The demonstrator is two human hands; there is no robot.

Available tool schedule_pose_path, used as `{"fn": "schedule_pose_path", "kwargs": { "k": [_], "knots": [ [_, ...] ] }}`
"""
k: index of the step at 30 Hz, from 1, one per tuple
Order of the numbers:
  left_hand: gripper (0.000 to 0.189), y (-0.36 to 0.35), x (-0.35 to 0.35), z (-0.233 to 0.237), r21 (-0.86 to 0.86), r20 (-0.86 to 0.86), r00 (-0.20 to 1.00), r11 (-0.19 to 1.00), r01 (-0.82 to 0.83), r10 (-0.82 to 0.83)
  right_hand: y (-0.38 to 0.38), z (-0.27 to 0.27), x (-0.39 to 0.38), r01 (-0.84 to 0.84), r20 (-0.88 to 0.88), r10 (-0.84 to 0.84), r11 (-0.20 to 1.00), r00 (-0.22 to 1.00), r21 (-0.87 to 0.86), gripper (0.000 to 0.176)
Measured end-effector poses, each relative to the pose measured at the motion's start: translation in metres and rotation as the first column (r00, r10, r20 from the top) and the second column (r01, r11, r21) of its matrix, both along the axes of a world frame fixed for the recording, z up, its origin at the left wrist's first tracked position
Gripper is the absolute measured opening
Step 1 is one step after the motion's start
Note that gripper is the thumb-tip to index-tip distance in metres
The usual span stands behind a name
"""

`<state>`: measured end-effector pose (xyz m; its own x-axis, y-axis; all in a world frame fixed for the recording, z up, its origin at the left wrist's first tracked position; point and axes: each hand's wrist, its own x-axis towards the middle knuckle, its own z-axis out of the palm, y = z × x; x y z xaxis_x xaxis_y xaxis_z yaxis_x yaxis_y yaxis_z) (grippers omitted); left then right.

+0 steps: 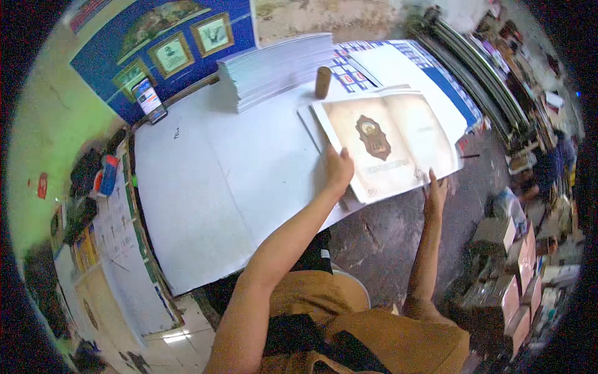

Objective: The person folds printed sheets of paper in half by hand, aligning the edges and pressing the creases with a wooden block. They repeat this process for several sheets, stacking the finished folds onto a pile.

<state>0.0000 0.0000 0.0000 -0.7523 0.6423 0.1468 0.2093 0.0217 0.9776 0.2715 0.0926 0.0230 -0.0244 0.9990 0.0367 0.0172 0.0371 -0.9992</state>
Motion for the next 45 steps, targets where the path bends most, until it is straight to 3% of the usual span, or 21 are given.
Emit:
{"fn": "schedule_pose_path", "kwargs": {
  "k": [2,6,9,10,13,15,17,19,21,23,26,28,30,33,34,35,37,39,41,44,45],
  "knots": [
    [0.059,-0.016,0.0,-0.015,-0.071,0.008,0.997,0.994,0.081,-0.08,-0.005,-0.008,-0.005,-0.003,0.083,0.001,1.0,0.997,0.028,0.07],
    [0.028,-0.063,-0.031,0.041,-0.185,-0.027,1.0,0.983,0.005,-0.01,-0.046,-0.027,-0.049,0.003,0.19,-0.009,0.999,0.982,0.032,0.067],
    [0.023,-0.061,-0.027,0.014,-0.057,-0.702,0.671,0.921,-0.386,0.238,-0.046,-0.039,-0.031,0.034,0.193,-0.003,0.987,0.981,-0.154,0.069],
    [0.02,-0.065,-0.025,0.03,-0.255,-0.375,0.927,0.959,-0.12,0.017,-0.035,-0.059,-0.015,0.028,0.239,-0.013,0.998,0.971,-0.059,0.065],
    [0.022,-0.083,-0.027,0.046,-0.169,-0.244,0.96,0.981,0.1,-0.14,0.055,-0.151,0.087,-0.006,0.474,-0.462,0.711,0.749,0.703,0.054],
    [0.021,-0.131,-0.039,0.095,0.165,-0.248,0.968,0.984,0.07,-0.027,-0.026,-0.039,0.014,0.155,0.384,-0.479,0.761,0.79,0.63,0.071],
    [0.017,-0.191,-0.064,0.14,0.068,-0.239,0.966,0.99,0.123,-0.104,-0.061,0.025,-0.032,0.253,0.471,-0.467,0.858,0.748,0.448,0.08],
    [0.018,-0.246,-0.092,0.171,0.121,-0.313,0.944,0.982,0.144,-0.1,-0.025,-0.005,-0.012,-0.046,0.573,-0.484,0.737,0.662,0.675,0.075],
    [0.025,-0.327,-0.146,0.189,0.173,-0.412,0.904,0.964,0.202,-0.115,-0.045,0.014,-0.066,0.029,0.405,-0.235,0.89,0.884,0.455,0.067],
    [0.026,-0.411,-0.178,0.213,0.186,-0.329,0.938,0.967,0.176,-0.108,-0.09,0.019,-0.12,-0.185,0.46,0.076,0.962,0.885,0.198,0.055],
    [0.025,-0.522,-0.211,0.228,0.075,-0.217,0.971,0.994,-0.082,0.097,-0.156,0.008,-0.188,-0.494,0.429,0.531,0.845,0.731,-0.205,0.041],
    [0.027,-0.594,-0.237,0.223,-0.038,-0.387,0.889,0.959,-0.281,0.245,-0.217,-0.004,-0.225,-0.737,0.419,0.715,0.661,0.56,-0.142,0.04],
    [0.028,-0.666,-0.252,0.233,-0.118,-0.763,0.53,0.727,-0.676,0.369,-0.277,0.008,-0.282,-0.837,0.249,0.825,0.541,0.507,-0.086,0.037],
    [0.029,-0.754,-0.26,0.219,0.3,-0.922,-0.179,0.339,-0.891,0.344,-0.334,0.058,-0.372,-0.887,0.005,0.898,0.436,0.44,-0.152,0.033],
    [0.03,-0.772,-0.242,0.208,0.112,-0.893,0.011,0.246,-0.963,0.45,-0.33,0.054,-0.388,-0.907,-0.11,0.9,0.42,0.422,-0.045,0.039],
    [0.031,-0.783,-0.222,0.183,-0.106,-0.803,0.192,0.181,-0.978,0.565,-0.292,0.034,-0.408,-0.937,0.2,0.922,0.298,0.332,0.18,0.041],
    [0.036,-0.795,-0.18,0.112,-0.07,-0.951,0.126,0.199,-0.977,0.282,-0.226,0.006,-0.437,-0.963,-0.027,0.977,0.213,0.212,0.165,0.042],
    [0.048,-0.78,-0.134,0.07,-0.304,-0.848,0.336,0.144,-0.942,0.409,-0.201,0.008,-0.448,-0.953,0.056,0.956,0.283,0.289,0.107,0.045],
    [0.044,-0.771,-0.115,0.061,-0.308,-0.86,0.324,0.106,-0.945,0.393,-0.211,0.034,-0.452,-0.928,0.203,0.908,0.374,0.366,0.001,0.049],
    [0.031,-0.774,-0.112,0.053,-0.172,-0.886,0.218,0.148,-0.974,0.41,-0.131,-0.005,-0.478,-0.976,0.521,0.836,0.069,0.17,0.207,0.045],
    [0.029,-0.775,-0.11,0.051,-0.181,-0.865,0.232,0.155,-0.971,0.445,-0.152,0.001,-0.475,-0.963,0.324,0.911,0.212,0.257,0.168,0.044]
  ]
}}
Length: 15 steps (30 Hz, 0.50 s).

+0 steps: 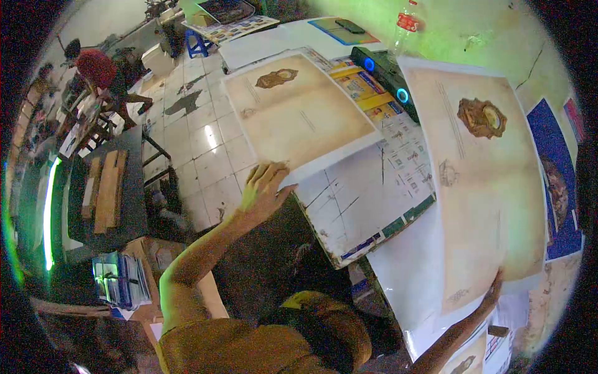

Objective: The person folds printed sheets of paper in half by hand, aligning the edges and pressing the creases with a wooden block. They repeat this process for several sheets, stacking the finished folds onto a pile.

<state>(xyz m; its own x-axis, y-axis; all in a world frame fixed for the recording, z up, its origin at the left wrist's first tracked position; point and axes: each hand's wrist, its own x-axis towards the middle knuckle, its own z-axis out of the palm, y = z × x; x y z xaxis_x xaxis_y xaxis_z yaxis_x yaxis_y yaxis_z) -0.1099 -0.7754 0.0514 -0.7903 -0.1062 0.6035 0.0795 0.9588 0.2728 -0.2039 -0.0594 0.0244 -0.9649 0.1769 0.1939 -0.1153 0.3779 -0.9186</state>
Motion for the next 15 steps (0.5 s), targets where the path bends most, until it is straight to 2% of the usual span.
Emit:
{"fn": "schedule_pose_path", "kwargs": {
  "k": [1,3,4,5,6,9,10,11,12,13,14,15],
  "knots": [
    [0.027,-0.001,-0.001,0.0,0.037,0.011,1.0,0.999,0.004,-0.005,-0.027,0.011,0.004,0.104,-0.011,-0.11,0.967,0.994,-0.232,0.043],
    [0.025,-0.003,-0.004,0.005,0.082,0.054,0.998,0.996,0.017,-0.022,-0.07,0.037,0.012,0.095,-0.03,-0.092,0.991,0.995,0.096,0.044],
    [0.025,-0.003,-0.003,0.01,0.091,0.086,0.996,0.996,0.02,-0.028,-0.088,0.042,0.003,0.114,0.032,-0.111,0.985,0.993,-0.129,0.045],
    [0.025,-0.004,-0.003,0.014,0.099,0.117,0.993,0.995,0.025,-0.036,-0.107,0.047,-0.006,0.158,0.085,-0.137,0.923,0.987,-0.35,0.045],
    [0.023,-0.006,-0.004,0.013,0.072,0.117,0.993,0.997,0.024,-0.033,-0.062,-0.005,-0.015,-0.05,0.001,0.053,0.943,0.999,-0.33,0.046],
    [0.018,-0.008,-0.006,0.012,0.024,0.157,0.987,0.999,0.037,-0.041,-0.146,0.02,-0.024,-0.026,-0.014,0.022,0.721,1.0,-0.692,0.043],
    [0.016,-0.008,-0.007,0.017,0.024,0.189,0.981,0.999,0.04,-0.044,-0.183,0.032,-0.02,-0.056,-0.038,0.042,0.717,0.998,-0.695,0.043],
    [0.014,-0.009,-0.008,0.023,0.022,0.217,0.975,0.999,0.041,-0.044,-0.229,0.059,-0.005,-0.083,-0.167,0.074,0.995,0.983,-0.047,0.042],
    [0.013,-0.014,-0.011,0.02,-0.028,0.163,0.985,0.997,0.07,-0.065,-0.283,0.094,0.011,-0.036,-0.134,0.02,0.993,0.991,-0.114,0.041],
    [0.013,-0.022,-0.016,0.012,-0.081,0.109,0.991,0.992,0.092,-0.083,-0.318,0.116,0.015,-0.087,-0.018,0.099,0.748,0.995,-0.658,0.04],
    [0.013,-0.027,-0.017,0.012,-0.135,0.058,0.994,0.985,0.105,-0.097,-0.336,0.119,0.01,-0.113,0.03,0.193,0.687,0.981,-0.718,0.04],
    [0.011,-0.026,-0.017,0.029,-0.197,-0.024,0.978,0.96,0.199,-0.207,-0.353,0.123,0.004,-0.123,0.077,0.284,0.624,0.956,-0.772,0.042]
  ]
}}
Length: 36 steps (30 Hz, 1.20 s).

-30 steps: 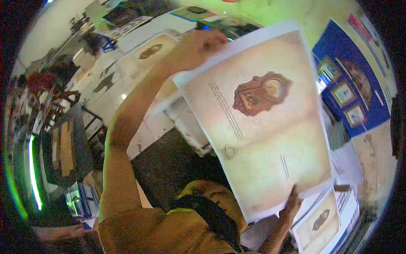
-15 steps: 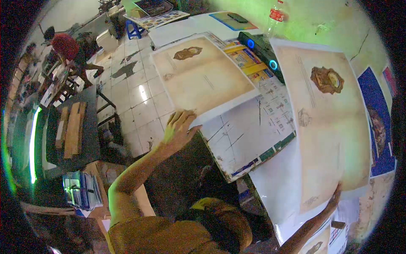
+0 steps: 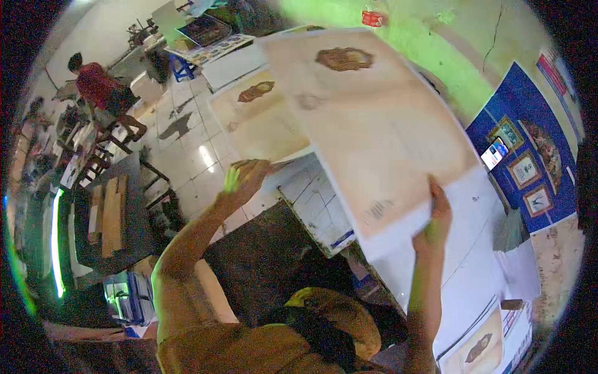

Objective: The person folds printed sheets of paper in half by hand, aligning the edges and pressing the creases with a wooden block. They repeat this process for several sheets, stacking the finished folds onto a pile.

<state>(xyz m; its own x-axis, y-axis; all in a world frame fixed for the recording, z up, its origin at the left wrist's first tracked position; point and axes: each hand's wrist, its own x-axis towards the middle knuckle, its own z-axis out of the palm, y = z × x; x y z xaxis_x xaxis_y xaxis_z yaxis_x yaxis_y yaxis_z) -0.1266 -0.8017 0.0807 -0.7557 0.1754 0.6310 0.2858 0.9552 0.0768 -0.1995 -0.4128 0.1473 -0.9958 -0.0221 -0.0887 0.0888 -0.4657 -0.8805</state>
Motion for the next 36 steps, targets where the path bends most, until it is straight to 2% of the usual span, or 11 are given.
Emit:
{"fn": "schedule_pose_path", "kwargs": {
  "k": [2,10,16,18,19,21,23,26,29,32,36],
  "knots": [
    [0.011,0.007,0.001,0.014,-0.077,0.059,0.997,0.996,-0.041,0.046,-0.02,-0.02,-0.007,0.339,-0.547,0.262,0.556,0.795,0.759,0.058],
    [0.011,0.115,0.073,-0.007,-0.156,0.002,0.983,0.971,0.18,-0.182,-0.055,-0.12,-0.021,-0.515,0.196,0.518,0.854,0.833,-0.069,0.044],
    [0.05,0.194,0.15,0.016,0.155,0.479,0.87,0.987,0.046,-0.115,-0.046,-0.121,0.006,-0.532,0.277,0.501,0.846,0.82,0.043,0.04],
    [0.057,0.159,0.173,0.052,0.21,0.612,0.67,0.903,0.374,-0.42,-0.054,-0.072,0.032,-0.388,0.2,0.371,0.92,0.907,0.054,0.031],
    [0.049,0.149,0.15,0.129,0.266,0.945,0.126,0.934,0.239,-0.302,-0.038,-0.067,0.035,-0.314,0.244,0.277,0.941,0.929,0.124,0.032],
    [0.039,0.1,0.149,0.12,0.777,0.54,0.472,0.628,0.038,-0.697,-0.012,-0.056,0.038,-0.178,0.304,0.099,0.953,0.947,0.246,0.034],
    [0.045,0.062,0.098,0.111,0.687,0.398,0.884,0.718,-0.111,-0.245,0.03,-0.046,0.049,-0.138,0.297,0.011,0.901,0.955,0.412,0.049],
    [0.06,0.003,-0.004,0.071,0.186,0.143,0.916,0.899,-0.397,0.375,0.122,-0.068,0.074,-0.04,0.212,-0.061,0.897,0.975,0.441,0.078],
    [0.061,-0.02,-0.102,0.003,0.919,0.293,0.774,0.389,-0.066,-0.561,0.195,-0.053,0.111,0.193,0.119,-0.273,0.872,0.955,0.45,0.069],
    [0.048,0.097,-0.088,0.092,0.819,0.542,0.503,0.558,-0.136,-0.673,0.254,-0.037,0.175,0.41,-0.079,-0.411,0.833,0.908,0.371,0.067],
    [0.033,0.195,-0.102,0.102,0.97,0.031,0.565,0.161,0.183,-0.824,0.341,-0.025,0.247,0.539,-0.111,-0.642,0.524,0.759,0.659,0.052]
  ]
}}
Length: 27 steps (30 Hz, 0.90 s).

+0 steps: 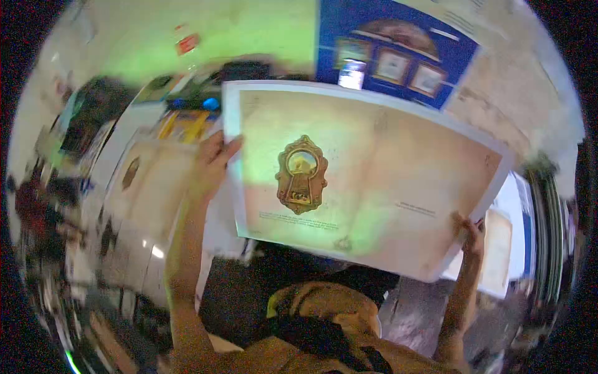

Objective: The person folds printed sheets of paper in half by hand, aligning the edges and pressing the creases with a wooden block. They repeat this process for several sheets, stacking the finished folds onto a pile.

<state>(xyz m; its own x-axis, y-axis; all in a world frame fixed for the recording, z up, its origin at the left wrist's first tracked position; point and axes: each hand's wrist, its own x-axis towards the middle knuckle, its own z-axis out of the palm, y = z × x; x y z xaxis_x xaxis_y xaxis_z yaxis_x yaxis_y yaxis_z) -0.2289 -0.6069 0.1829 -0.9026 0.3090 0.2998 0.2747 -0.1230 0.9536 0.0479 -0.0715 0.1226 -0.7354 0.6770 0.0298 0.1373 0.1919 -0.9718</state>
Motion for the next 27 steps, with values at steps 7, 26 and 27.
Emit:
{"fn": "schedule_pose_path", "kwargs": {
  "k": [7,26,27],
  "knots": [
    [0.027,0.065,0.009,0.007,-0.133,-0.159,0.987,0.991,-0.02,-0.001,0.024,-0.033,0.043,-0.047,-0.232,0.02,0.993,0.972,-0.112,0.058],
    [0.028,0.094,0.025,-0.074,-0.095,0.022,1.0,0.995,0.019,-0.017,-0.004,-0.074,0.047,0.07,-0.177,-0.089,0.991,0.98,-0.111,0.035],
    [0.027,0.096,0.027,-0.075,-0.095,0.048,0.998,0.995,-0.029,0.033,-0.005,-0.078,0.046,0.069,-0.212,-0.092,0.991,0.973,-0.111,0.034]
  ]
}}
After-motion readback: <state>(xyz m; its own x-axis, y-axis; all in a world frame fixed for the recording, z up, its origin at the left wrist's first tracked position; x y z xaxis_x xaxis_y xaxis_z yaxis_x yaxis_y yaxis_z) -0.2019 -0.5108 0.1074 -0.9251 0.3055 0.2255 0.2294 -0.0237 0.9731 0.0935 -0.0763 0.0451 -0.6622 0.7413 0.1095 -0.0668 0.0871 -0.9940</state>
